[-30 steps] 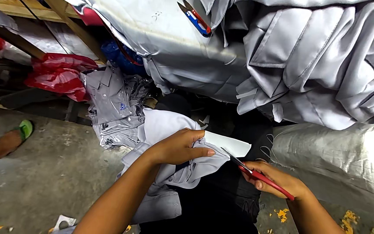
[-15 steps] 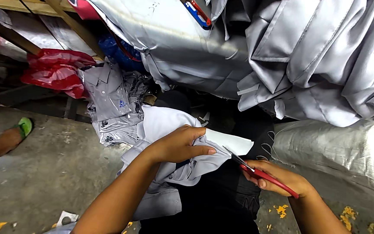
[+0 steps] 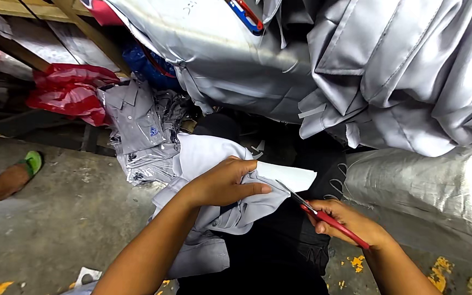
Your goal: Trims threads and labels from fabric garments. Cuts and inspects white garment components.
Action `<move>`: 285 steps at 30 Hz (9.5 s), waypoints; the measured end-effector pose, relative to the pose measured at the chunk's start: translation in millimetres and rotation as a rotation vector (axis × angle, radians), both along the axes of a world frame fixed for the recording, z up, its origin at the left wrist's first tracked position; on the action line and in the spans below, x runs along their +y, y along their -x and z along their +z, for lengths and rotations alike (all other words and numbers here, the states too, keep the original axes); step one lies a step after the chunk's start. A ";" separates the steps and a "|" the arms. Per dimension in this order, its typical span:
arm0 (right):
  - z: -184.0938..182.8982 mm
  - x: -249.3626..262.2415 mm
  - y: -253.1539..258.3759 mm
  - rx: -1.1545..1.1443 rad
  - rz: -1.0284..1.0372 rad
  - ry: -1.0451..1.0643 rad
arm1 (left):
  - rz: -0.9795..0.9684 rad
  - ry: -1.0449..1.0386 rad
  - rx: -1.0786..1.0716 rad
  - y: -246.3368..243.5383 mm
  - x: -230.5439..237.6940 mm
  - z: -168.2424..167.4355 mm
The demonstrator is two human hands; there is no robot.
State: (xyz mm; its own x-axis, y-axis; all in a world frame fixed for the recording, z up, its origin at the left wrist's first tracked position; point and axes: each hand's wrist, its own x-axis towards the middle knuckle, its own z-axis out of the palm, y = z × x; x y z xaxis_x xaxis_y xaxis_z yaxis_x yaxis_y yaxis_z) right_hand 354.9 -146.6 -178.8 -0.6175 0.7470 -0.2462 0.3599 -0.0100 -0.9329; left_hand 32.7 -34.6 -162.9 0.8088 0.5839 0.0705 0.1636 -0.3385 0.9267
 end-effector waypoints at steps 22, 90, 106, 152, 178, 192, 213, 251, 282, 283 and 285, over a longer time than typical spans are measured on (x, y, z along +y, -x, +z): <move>1.3 5.8 -5.8 -0.093 -0.007 -0.056 | -0.007 -0.100 0.101 5.3 -8.1 -7.7; 12.5 19.4 27.3 0.010 -0.585 -0.397 | 0.467 -0.016 0.148 -29.2 -35.1 -3.9; 0.0 -23.2 4.4 0.002 -0.264 0.105 | 0.525 0.076 -0.011 -27.4 -34.6 -10.8; 22.2 48.5 60.5 -0.090 -0.404 -0.331 | 0.250 -0.373 0.303 -36.1 -41.2 -1.4; 14.6 -4.2 -8.8 -0.139 -0.219 -0.076 | 0.309 0.144 0.028 -17.3 -29.1 -3.6; 8.1 -14.9 -6.8 -0.085 -0.075 -0.016 | 0.111 0.059 0.064 -19.4 -21.8 -5.6; 9.1 -17.0 -9.6 -0.129 -0.113 -0.017 | 0.017 0.052 0.095 -22.5 -18.6 -7.9; 10.5 18.0 80.5 0.231 -0.605 -0.250 | 0.123 -0.027 0.055 -18.9 -26.2 -2.2; 12.2 40.4 77.6 0.254 -0.413 -0.407 | 0.193 -0.331 0.167 28.7 -30.9 59.0; 8.1 37.8 74.9 0.209 -0.399 -0.413 | 0.148 -0.422 0.301 32.7 -31.3 61.7; 5.0 31.9 76.3 0.184 -0.441 -0.433 | 0.176 -0.574 0.471 35.1 -31.4 62.3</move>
